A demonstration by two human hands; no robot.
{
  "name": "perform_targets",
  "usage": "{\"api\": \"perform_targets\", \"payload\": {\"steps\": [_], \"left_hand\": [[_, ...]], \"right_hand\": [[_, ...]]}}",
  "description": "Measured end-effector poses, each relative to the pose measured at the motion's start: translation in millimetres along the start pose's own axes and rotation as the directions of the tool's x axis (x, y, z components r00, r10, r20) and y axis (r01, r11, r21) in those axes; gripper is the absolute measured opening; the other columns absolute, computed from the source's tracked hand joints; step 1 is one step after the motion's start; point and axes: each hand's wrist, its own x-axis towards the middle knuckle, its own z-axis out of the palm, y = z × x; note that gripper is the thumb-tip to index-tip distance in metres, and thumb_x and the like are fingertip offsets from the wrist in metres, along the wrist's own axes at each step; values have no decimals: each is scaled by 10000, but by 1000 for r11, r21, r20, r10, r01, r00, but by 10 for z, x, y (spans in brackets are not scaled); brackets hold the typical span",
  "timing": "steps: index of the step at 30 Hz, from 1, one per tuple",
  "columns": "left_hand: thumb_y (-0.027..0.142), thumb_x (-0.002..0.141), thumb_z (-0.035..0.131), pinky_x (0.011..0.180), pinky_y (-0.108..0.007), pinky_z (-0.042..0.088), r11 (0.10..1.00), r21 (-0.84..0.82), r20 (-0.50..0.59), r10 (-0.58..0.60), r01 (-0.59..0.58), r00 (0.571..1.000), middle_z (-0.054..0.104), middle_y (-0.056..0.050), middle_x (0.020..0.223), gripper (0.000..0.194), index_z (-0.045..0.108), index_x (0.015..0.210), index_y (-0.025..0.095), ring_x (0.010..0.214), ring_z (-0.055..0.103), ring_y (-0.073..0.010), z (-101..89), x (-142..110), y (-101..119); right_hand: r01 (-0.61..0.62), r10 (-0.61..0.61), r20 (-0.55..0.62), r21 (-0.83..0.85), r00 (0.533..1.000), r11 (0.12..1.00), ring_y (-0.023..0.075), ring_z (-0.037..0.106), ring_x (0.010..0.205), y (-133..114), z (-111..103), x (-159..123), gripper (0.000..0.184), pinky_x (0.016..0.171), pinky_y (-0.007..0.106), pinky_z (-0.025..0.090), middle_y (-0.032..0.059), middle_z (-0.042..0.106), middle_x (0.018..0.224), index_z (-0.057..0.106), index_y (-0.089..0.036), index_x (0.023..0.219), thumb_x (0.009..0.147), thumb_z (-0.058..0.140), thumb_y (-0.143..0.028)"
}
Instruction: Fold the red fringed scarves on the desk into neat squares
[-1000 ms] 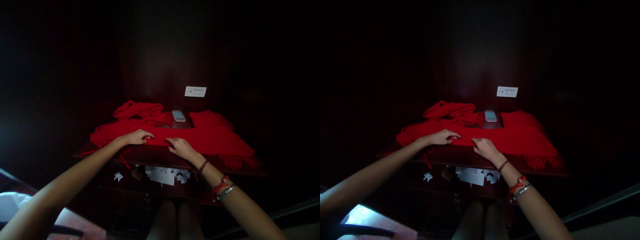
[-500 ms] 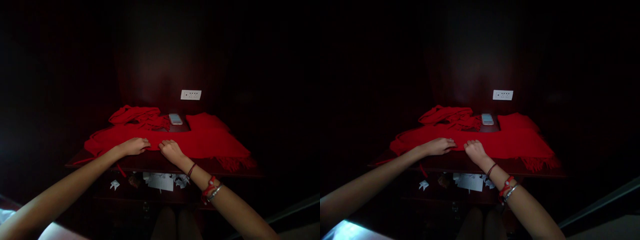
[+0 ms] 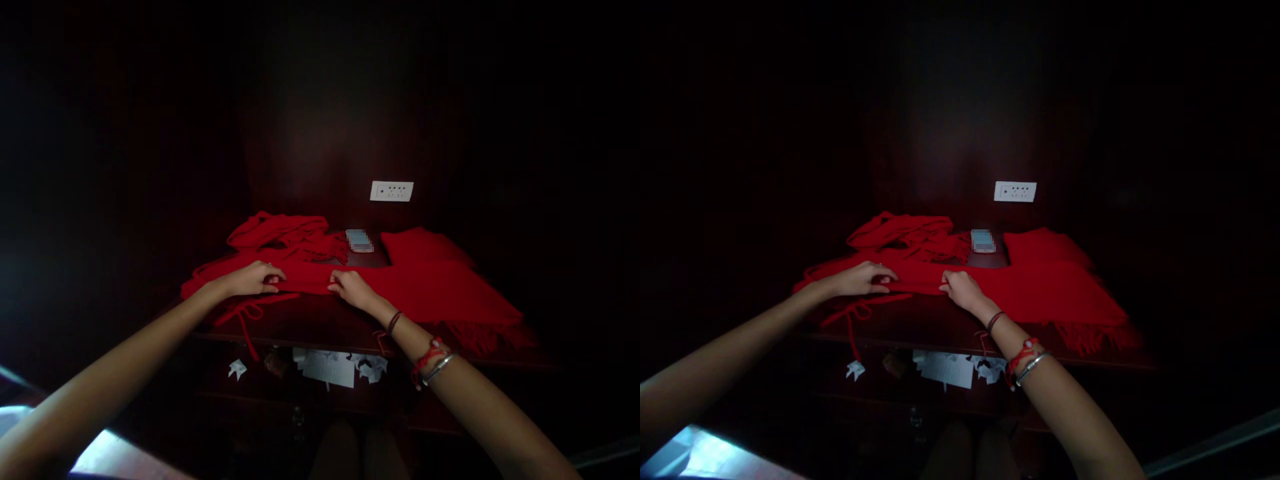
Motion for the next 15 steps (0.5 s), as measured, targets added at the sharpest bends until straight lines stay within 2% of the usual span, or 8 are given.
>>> {"api": "perform_targets", "payload": {"steps": [3,7,12,15], "left_hand": [[316,747,494,626,-181,363,997,-59,-40,-60,57,997,610,-32,807,304,564,972,124,675,534,-110,-6,-55,-103],[306,777,456,667,-190,357,1000,14,-42,-12,12,999,623,-34,803,250,586,908,137,694,541,-117,64,-35,-174],[299,826,392,662,-182,360,990,96,-19,106,-104,994,613,-30,768,242,584,832,153,704,548,-117,125,-37,-166],[300,851,344,606,-183,360,978,179,-33,117,-110,993,597,-22,733,257,566,857,170,649,539,-111,102,-128,-101]], "right_hand": [[21,-21,26,17,999,1000,122,540,681,39,36,31,137,601,197,338,59,605,737,565,-151,777,790,476,-254],[58,-53,57,-76,997,995,126,532,710,4,37,14,185,616,204,337,65,586,755,574,-147,726,808,443,-249],[148,-161,-48,-201,986,968,150,503,860,-189,33,-44,196,716,231,350,78,548,934,535,-155,954,791,469,-242],[207,-233,-82,-243,969,948,156,495,862,-323,74,-37,195,732,241,346,72,558,912,513,-147,970,783,473,-190]]}}
